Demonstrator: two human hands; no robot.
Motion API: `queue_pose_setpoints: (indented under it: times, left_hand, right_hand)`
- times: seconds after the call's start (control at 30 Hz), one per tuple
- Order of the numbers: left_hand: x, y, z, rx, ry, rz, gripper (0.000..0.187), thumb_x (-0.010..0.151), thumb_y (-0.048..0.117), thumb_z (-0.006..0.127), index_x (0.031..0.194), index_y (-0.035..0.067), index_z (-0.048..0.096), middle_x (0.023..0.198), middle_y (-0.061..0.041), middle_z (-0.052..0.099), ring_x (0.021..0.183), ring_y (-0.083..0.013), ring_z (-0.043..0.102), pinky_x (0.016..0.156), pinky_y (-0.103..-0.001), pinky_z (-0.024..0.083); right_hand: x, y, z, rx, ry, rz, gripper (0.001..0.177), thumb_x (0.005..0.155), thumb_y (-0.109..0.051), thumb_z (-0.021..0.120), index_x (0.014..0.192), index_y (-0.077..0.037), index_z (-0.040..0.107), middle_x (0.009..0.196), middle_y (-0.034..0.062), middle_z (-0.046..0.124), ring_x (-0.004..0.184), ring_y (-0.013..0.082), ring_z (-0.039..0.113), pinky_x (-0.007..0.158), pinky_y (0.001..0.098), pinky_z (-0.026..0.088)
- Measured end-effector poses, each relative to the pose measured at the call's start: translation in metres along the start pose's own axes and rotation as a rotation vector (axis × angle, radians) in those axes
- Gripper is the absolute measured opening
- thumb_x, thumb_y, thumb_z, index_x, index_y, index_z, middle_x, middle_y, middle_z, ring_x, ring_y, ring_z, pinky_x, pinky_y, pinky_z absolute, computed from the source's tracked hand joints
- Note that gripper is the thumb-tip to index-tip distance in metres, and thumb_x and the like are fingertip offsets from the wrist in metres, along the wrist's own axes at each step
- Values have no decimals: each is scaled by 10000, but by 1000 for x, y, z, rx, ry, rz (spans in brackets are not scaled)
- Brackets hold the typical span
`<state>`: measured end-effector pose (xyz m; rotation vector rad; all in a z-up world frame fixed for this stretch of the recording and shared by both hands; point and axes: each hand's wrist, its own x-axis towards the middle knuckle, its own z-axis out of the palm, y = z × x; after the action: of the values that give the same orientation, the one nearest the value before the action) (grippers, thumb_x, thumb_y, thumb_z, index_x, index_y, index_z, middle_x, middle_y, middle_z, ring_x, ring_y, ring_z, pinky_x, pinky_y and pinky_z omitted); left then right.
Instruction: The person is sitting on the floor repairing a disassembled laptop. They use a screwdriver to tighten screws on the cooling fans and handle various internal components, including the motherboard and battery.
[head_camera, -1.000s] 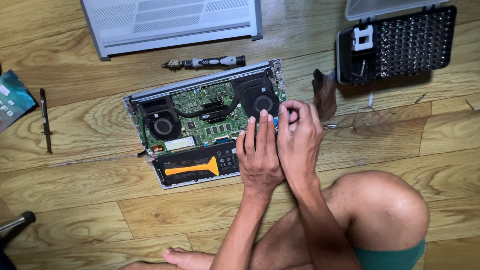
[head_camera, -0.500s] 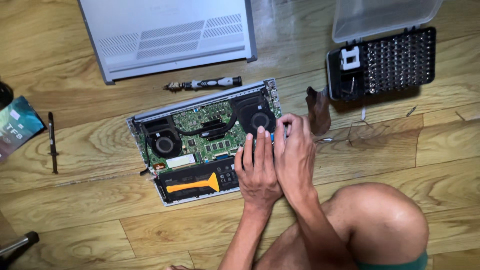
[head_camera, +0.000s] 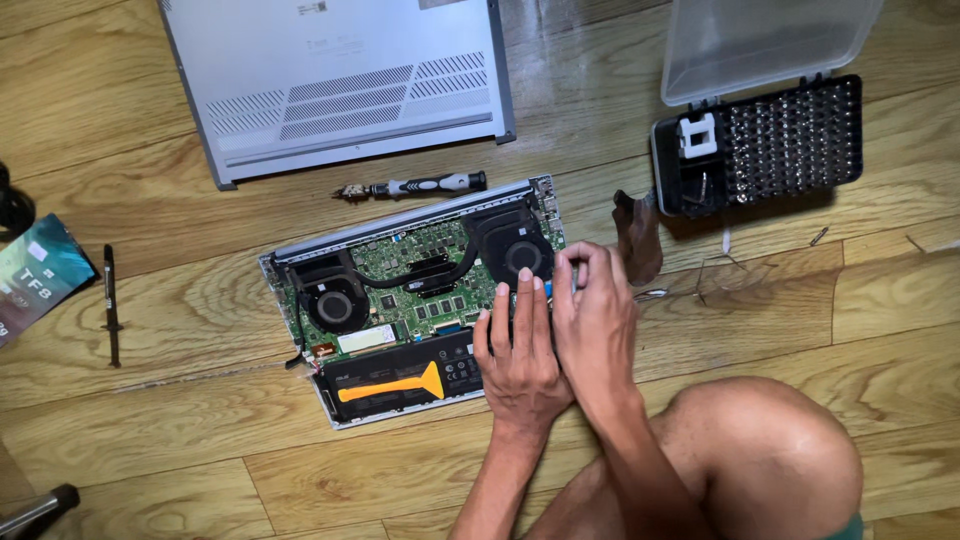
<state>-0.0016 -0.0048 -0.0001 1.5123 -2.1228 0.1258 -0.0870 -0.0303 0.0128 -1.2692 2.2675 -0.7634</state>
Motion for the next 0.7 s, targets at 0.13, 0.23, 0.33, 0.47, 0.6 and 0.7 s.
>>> queue_pose_setpoints:
  times: [0.13,0.23,0.33,0.47,0.6,0.7]
  left_hand:
    - [-1,1,1,-17,-4,-14,494,1078,296,339,1329,37,675,1404,-105,663,1311,-300,598,1112,-448,429]
    - [-2,1,2,-19,-7,-27,491,1064,302,360,1335,37,673,1411,-105,659,1313,-301,600,1115,-452,425]
    - [-2,0,1,-7,-14,-13,491,1070,257,325,1343,37,669,1424,-102,651,1321,-299,592,1118,-448,421]
    - [-2,-1,0,16,-20,8,463,1081,197,319,1333,42,676,1417,-100,658,1313,-300,599,1112,-443,434]
    - [-2,-1,1,12,-7,14,447,1098,173,320,1324,36,680,1406,-106,665,1308,-308,603,1103,-446,445]
    - [-1,-1,0,-7,-11,1,456,1098,177,309,1333,40,675,1420,-105,654,1312,-314,603,1102,-457,439]
  right_hand:
    - [3,-6,-9,0,-20,11,89,1048,-206,620,1062,-118,623,792,98,532,732,359,656,603,470,553]
    - [4,-6,-9,28,-46,33,109,1044,-219,630,1061,-112,643,773,98,533,709,358,652,596,464,553]
    - [3,-8,-7,-15,-49,16,121,1061,-225,590,1079,-109,621,800,113,545,752,386,662,614,491,552]
    - [1,-5,0,-18,-29,-12,98,1074,-180,546,1098,-90,575,890,144,582,812,433,669,635,544,553]
    - [0,-4,4,-35,-5,-27,88,1081,-170,526,1103,-88,549,948,139,601,858,440,676,649,557,556]
    - [-1,-1,7,-47,4,-33,101,1089,-185,517,1101,-89,549,935,138,595,835,440,674,639,558,554]
